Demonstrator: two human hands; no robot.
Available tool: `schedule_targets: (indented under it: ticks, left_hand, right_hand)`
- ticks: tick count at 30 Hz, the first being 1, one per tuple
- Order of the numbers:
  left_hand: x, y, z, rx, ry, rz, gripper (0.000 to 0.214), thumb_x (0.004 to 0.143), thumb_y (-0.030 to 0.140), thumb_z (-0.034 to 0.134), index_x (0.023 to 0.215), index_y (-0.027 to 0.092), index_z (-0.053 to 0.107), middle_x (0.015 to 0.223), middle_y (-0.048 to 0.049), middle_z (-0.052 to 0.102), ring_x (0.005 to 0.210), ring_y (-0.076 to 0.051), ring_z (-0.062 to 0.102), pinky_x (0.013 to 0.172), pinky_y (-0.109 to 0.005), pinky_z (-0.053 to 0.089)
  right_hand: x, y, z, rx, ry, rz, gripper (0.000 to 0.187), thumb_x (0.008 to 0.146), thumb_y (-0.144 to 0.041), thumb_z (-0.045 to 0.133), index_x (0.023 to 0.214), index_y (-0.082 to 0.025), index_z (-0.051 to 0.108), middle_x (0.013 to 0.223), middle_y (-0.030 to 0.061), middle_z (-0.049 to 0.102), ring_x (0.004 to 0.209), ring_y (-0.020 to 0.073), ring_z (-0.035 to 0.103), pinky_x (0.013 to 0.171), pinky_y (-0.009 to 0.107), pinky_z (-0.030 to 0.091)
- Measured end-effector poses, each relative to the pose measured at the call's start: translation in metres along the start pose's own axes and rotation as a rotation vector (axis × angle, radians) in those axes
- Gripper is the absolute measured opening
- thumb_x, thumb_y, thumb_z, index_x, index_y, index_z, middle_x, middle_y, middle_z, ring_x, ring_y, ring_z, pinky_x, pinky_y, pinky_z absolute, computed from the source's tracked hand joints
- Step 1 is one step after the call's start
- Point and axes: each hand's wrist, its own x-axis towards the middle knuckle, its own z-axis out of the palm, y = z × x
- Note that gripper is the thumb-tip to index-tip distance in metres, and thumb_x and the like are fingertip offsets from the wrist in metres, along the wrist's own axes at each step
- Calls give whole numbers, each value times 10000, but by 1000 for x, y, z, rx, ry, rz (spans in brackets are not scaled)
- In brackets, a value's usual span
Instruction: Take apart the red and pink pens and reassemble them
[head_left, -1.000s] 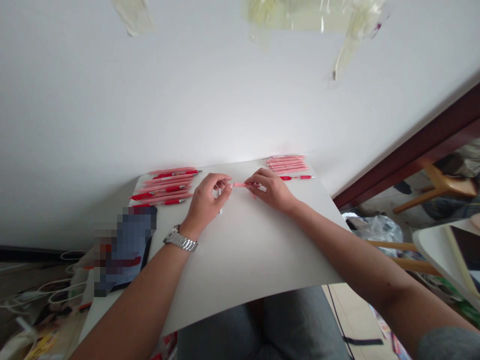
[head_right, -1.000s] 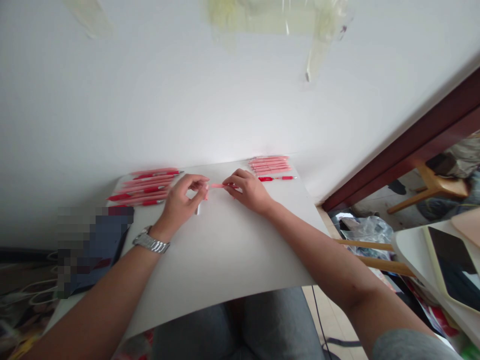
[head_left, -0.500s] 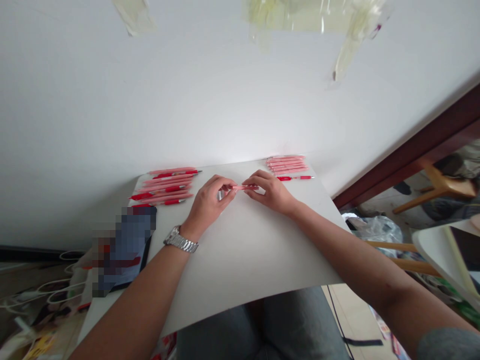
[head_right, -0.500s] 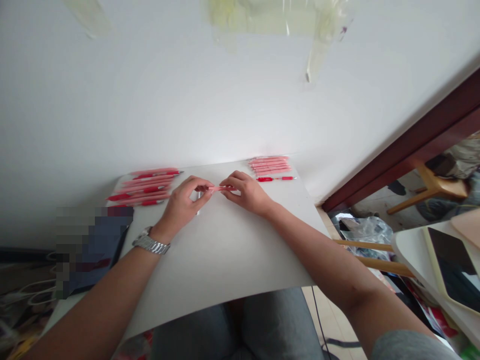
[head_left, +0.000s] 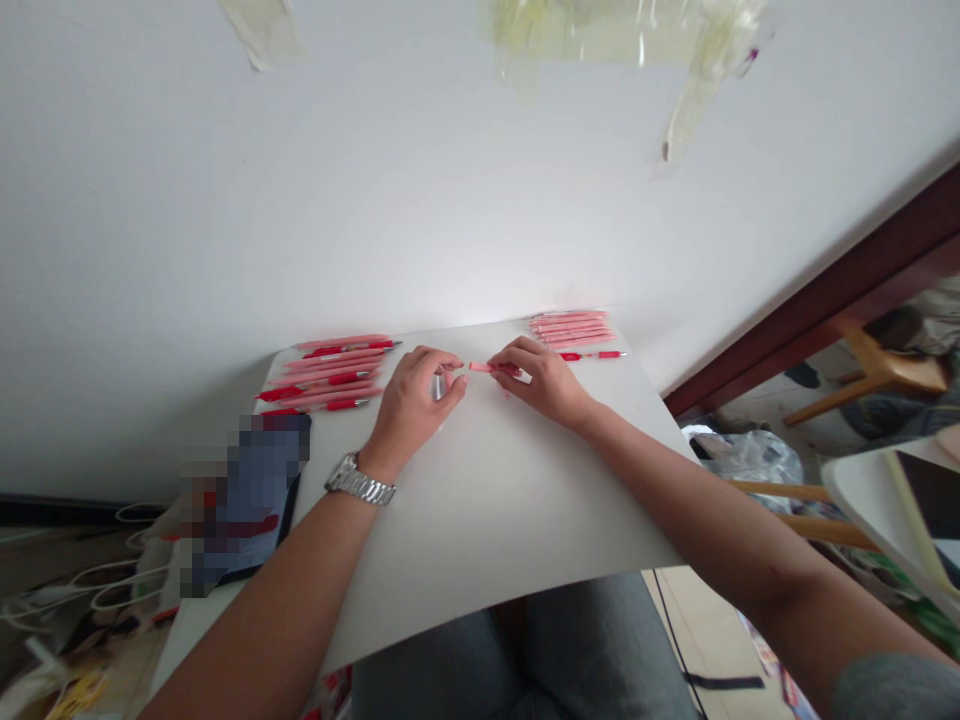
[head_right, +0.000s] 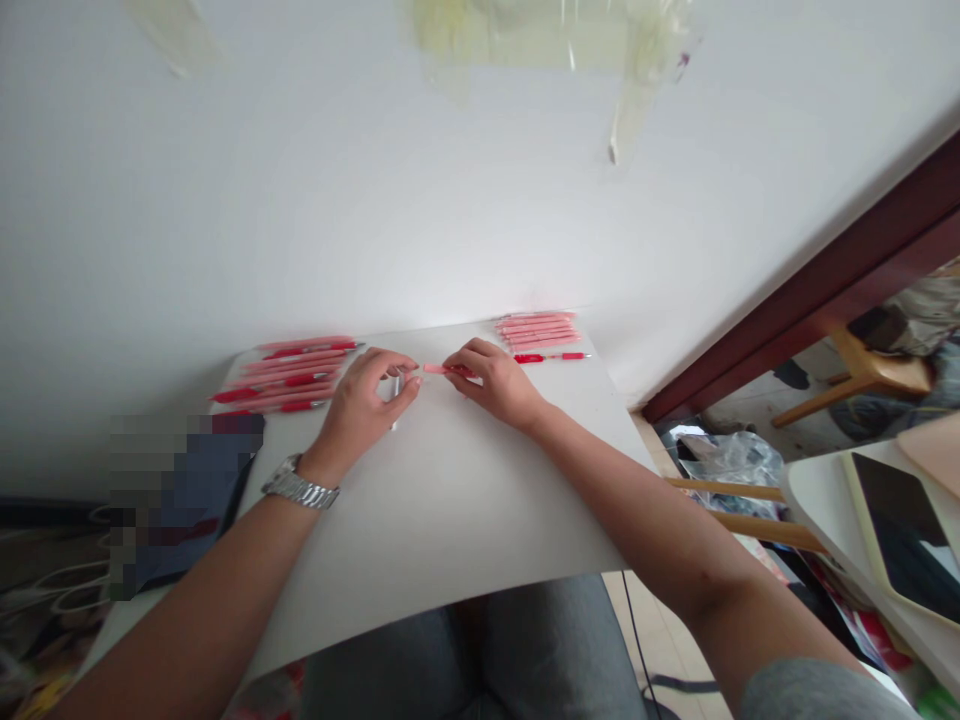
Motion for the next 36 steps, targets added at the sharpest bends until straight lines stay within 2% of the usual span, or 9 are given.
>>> schedule_targets:
  ticks: [6, 14, 36]
  left_hand:
    - [-1, -6, 4, 165, 4, -33, 54, 958, 263, 697, 1008, 244, 705, 1061, -63, 668, 1035, -276, 623, 983, -438, 504]
    - [-4, -6, 8, 254, -53, -23, 101, 900, 266, 744, 995, 245, 715, 1076, -78, 634, 996, -298, 590, 975, -483, 511]
    - [-4, -10, 10, 249, -68, -56, 36, 904, 196, 721, 924, 226, 721, 1062, -79, 595, 945, -273, 566, 945, -474, 517]
  right_hand:
    - [0, 3, 1, -25, 45, 23, 114, 1041, -248, 625, 1057, -232, 737, 949, 50, 655, 823, 173, 613, 778, 314, 530]
    - [0, 5, 1, -37, 38, 23, 104, 1045, -239, 626, 1053, -235, 730, 947, 44, 646, 831, 170, 607, 791, 307, 520]
    - [0, 6, 2, -14, 51, -30, 80, 1028, -206, 653, 1034, -215, 732, 918, 38, 643, 787, 155, 592, 746, 296, 505]
